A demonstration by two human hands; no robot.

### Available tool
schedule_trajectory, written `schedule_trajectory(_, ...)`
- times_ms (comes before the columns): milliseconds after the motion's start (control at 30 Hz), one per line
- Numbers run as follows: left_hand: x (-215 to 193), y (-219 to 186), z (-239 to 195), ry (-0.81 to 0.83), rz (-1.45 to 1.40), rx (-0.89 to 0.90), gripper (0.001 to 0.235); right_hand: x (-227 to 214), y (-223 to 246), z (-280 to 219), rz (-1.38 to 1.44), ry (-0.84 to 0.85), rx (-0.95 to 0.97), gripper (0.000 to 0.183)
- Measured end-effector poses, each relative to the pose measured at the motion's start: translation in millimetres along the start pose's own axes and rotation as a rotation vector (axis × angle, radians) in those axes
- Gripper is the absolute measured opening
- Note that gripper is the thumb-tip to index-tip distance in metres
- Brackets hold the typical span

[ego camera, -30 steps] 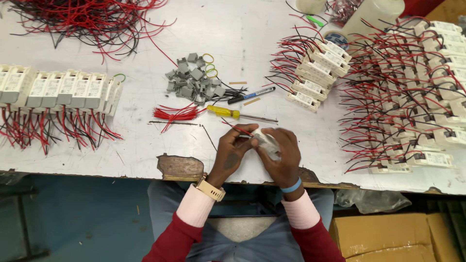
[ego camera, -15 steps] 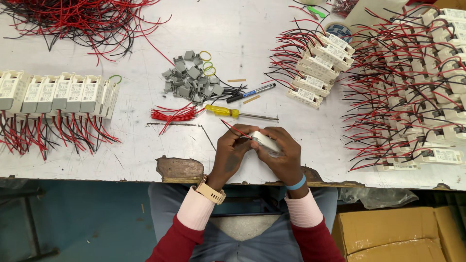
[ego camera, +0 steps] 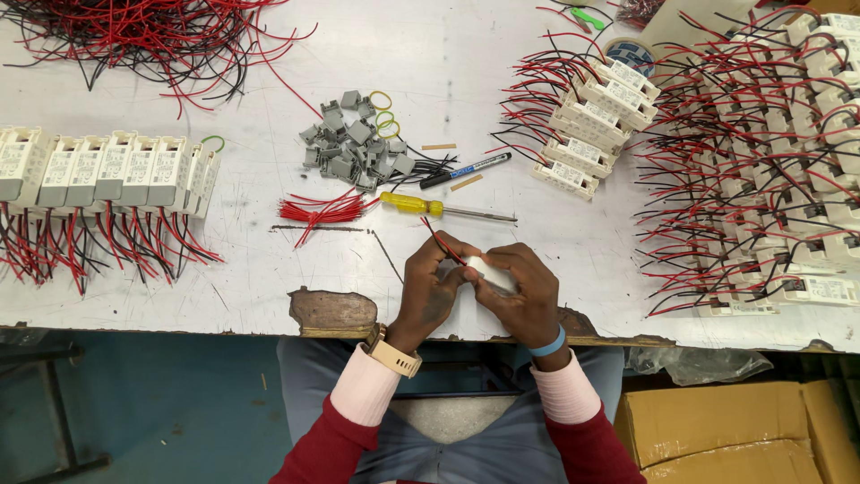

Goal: The person repeatedly picks up white plastic electrical modules and red and black wires, inserts the wires into the modules, and places the assembled units into a row on the table. The person also handles small grey plastic clips and a screwdriver on the work surface.

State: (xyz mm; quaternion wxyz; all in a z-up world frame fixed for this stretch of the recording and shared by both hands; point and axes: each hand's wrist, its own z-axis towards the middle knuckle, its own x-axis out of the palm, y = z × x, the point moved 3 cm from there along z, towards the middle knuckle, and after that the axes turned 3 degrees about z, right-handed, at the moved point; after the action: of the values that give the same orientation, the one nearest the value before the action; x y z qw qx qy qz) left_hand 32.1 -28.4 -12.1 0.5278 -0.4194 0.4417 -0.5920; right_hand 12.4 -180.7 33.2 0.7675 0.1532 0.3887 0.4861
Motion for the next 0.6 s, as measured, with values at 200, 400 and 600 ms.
schedule_trajectory(200, -0.8, 6.3, 4.4, 0.009, -0.227, -0.206, 0.028, 0.4, -10.3, 0.4, 0.192, 0.027, 0.257, 0.026)
schedule_trajectory(400, -4.1, 7.3, 4.7, 0.06, -0.203, -0.173, 0.026, -0.9, -4.1, 5.8, 0.19, 0.04, 0.157, 0.032)
schedule_trajectory(600, -1.5, 14.6, 1.4, 0.018, -0.1, -0.113, 0.016, 3.0, 2.5, 5.2, 0.128, 0.02, 0.175, 0.027)
